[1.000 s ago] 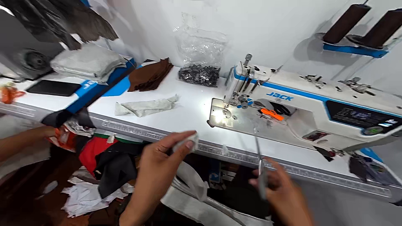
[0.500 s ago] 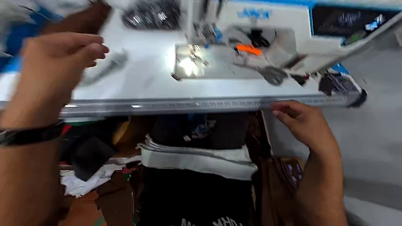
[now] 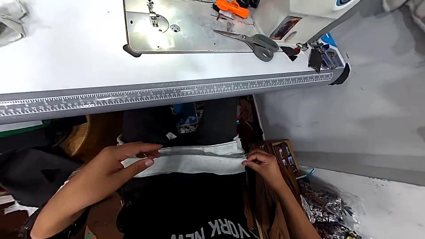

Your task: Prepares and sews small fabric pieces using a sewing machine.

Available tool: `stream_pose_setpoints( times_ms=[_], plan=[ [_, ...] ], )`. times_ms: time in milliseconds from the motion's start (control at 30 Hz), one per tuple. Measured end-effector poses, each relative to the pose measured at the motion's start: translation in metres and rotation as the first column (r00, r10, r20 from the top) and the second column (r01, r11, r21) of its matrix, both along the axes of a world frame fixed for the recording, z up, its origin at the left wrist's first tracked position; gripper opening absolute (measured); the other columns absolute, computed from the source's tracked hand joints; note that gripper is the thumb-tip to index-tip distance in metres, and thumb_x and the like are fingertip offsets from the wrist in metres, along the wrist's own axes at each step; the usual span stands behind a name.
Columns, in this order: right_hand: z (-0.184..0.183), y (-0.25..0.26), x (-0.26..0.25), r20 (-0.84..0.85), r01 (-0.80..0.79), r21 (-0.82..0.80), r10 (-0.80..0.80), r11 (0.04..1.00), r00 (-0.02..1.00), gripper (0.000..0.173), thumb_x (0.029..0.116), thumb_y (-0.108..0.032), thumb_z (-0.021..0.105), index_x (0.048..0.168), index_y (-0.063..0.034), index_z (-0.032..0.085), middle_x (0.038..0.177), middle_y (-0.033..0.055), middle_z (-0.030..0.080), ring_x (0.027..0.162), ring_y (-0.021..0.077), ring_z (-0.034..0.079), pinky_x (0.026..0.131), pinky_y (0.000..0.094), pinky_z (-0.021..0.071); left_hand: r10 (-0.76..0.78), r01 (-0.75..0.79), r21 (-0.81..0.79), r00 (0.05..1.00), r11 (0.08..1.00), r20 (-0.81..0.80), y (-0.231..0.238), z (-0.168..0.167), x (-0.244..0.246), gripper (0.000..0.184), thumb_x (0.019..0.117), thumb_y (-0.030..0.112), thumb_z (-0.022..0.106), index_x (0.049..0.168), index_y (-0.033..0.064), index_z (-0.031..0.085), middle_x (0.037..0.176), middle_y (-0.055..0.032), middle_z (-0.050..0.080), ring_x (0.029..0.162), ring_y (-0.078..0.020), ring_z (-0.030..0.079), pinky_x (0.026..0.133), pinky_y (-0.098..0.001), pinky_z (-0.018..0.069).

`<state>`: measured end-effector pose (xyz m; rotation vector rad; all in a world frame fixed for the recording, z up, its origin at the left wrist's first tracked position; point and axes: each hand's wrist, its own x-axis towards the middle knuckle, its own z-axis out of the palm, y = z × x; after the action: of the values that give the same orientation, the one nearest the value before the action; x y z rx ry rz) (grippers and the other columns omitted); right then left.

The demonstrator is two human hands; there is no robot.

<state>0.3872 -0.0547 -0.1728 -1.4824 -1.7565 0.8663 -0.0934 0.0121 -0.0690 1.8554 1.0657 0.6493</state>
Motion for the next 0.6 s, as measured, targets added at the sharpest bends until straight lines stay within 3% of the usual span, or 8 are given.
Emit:
stream_pose_setpoints(
  times_ms=[167, 267, 333, 433, 533, 600],
  plan=[
    [0.015, -0.002, 0.000, 0.305, -0.111, 0.087, 0.080, 0.990, 0.949, 0.025, 0.0990, -0.034, 0.067, 0.090, -0.0143, 0.079, 0.103, -0.0038, 0.076, 0.101, 0.0083, 0.071, 0.090, 0.0309, 0.0592, 0.098, -0.098, 0.007, 0.995, 0.995, 0.031, -0.015, 0.010, -0.002, 0.037, 0.1010, 0.047, 0.057, 0.124, 0.0230, 0.073, 0.107, 0.0075, 0.076, 0.095, -0.0114, 0.073, 0.085, -0.0293, 0.0629],
    [0.039, -0.008, -0.005, 0.476, -0.138, 0.071, 0.088, 0.988, 0.875, 0.031, 0.1033, -0.036, 0.058, 0.098, -0.0161, 0.081, 0.131, -0.0011, 0.070, 0.121, 0.0162, 0.066, 0.101, 0.0408, 0.0558, 0.065, -0.065, -0.016, 0.996, 0.998, 0.057, -0.029, 0.009, 0.001, 0.038, 0.1015, 0.049, 0.056, 0.125, 0.0231, 0.072, 0.108, 0.0056, 0.075, 0.097, -0.0132, 0.073, 0.087, -0.0340, 0.0628],
    [0.063, -0.010, -0.016, 0.312, -0.122, 0.024, 0.108, 0.992, 0.944, 0.025, 0.0986, -0.032, 0.064, 0.089, -0.0135, 0.078, 0.133, 0.0010, 0.068, 0.122, 0.0164, 0.065, 0.100, 0.0405, 0.0564, -0.039, 0.048, -0.067, 0.990, 0.997, 0.132, -0.042, 0.005, 0.013, 0.039, 0.1036, 0.048, 0.054, 0.126, 0.0212, 0.071, 0.111, 0.0047, 0.075, 0.102, -0.0118, 0.071, 0.092, -0.0350, 0.0609],
    [0.097, -0.003, -0.051, -0.205, -0.112, -0.122, 0.086, 0.986, 0.975, 0.013, 0.0952, -0.024, 0.066, 0.086, -0.0152, 0.069, 0.099, -0.0033, 0.073, 0.091, 0.0048, 0.069, 0.077, 0.0225, 0.0581, -0.232, 0.309, -0.180, 0.906, 0.934, 0.354, -0.061, -0.012, 0.046, 0.045, 0.1070, 0.047, 0.048, 0.125, 0.0127, 0.072, 0.121, -0.0020, 0.072, 0.115, -0.0140, 0.067, 0.103, -0.0379, 0.0549],
    [0.121, 0.016, -0.099, -0.629, -0.171, -0.271, -0.040, 0.947, 0.776, 0.012, 0.0909, -0.026, 0.075, 0.089, -0.0176, 0.067, 0.081, -0.0019, 0.069, 0.073, 0.0038, 0.066, 0.066, 0.0205, 0.0568, -0.238, 0.466, -0.345, 0.811, 0.815, 0.535, -0.078, -0.030, 0.079, 0.056, 0.1074, 0.050, 0.042, 0.131, 0.0063, 0.068, 0.134, -0.0075, 0.067, 0.128, -0.0182, 0.060, 0.111, -0.0413, 0.0474],
    [0.144, 0.028, -0.121, -0.757, -0.256, -0.269, -0.039, 0.929, 0.652, 0.013, 0.0913, -0.022, 0.075, 0.100, -0.0182, 0.066, 0.086, 0.0016, 0.071, 0.074, 0.0073, 0.070, 0.066, 0.0244, 0.0605, 0.004, 0.488, -0.532, 0.735, 0.692, 0.679, -0.084, -0.039, 0.089, 0.070, 0.1020, 0.060, 0.049, 0.136, 0.0012, 0.063, 0.139, -0.0126, 0.064, 0.132, -0.0236, 0.058, 0.114, -0.0422, 0.0447]
  ],
)
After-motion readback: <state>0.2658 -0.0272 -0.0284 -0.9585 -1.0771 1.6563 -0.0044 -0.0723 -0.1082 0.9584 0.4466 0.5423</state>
